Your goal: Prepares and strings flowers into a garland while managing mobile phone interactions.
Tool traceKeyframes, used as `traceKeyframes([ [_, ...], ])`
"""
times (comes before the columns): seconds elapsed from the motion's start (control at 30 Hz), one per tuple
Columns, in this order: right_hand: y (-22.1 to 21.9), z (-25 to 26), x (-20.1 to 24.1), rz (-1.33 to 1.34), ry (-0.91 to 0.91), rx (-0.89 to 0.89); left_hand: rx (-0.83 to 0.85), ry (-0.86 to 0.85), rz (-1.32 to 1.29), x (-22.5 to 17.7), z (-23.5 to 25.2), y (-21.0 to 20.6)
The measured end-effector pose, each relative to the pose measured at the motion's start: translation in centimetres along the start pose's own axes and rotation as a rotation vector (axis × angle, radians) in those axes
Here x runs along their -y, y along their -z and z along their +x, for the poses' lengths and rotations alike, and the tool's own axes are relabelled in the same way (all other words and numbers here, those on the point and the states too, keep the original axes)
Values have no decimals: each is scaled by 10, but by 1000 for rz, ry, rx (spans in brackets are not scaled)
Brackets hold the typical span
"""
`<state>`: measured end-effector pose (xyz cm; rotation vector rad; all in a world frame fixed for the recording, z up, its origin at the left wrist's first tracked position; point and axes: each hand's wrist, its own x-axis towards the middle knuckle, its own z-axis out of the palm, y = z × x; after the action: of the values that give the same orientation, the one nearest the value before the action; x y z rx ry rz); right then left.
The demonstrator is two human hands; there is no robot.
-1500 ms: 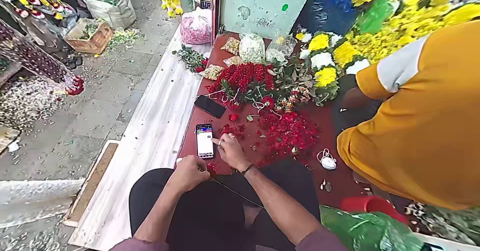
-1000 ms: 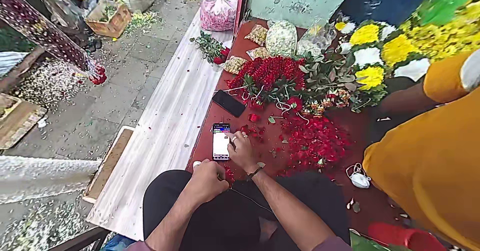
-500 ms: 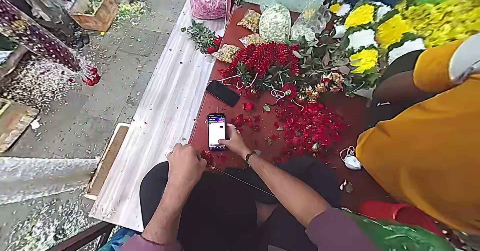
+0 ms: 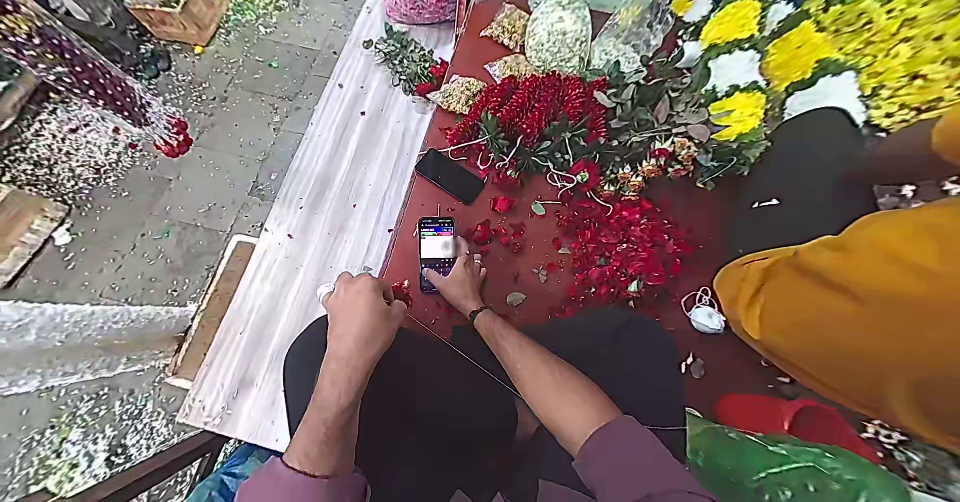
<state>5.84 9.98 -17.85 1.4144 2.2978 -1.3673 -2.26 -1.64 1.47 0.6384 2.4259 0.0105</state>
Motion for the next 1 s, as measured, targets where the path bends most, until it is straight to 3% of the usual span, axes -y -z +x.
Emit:
traceKeyframes([
  [0.27,19,-4,-8,153,18,94,25,-5,11,-1,0,-1],
  [0.5,10,-2,-14,32,71,92,38,-4,27,-3,0,-1],
  [1.0,14,-7,-10,61,78,68,54,-7,44,-6,1,-1],
])
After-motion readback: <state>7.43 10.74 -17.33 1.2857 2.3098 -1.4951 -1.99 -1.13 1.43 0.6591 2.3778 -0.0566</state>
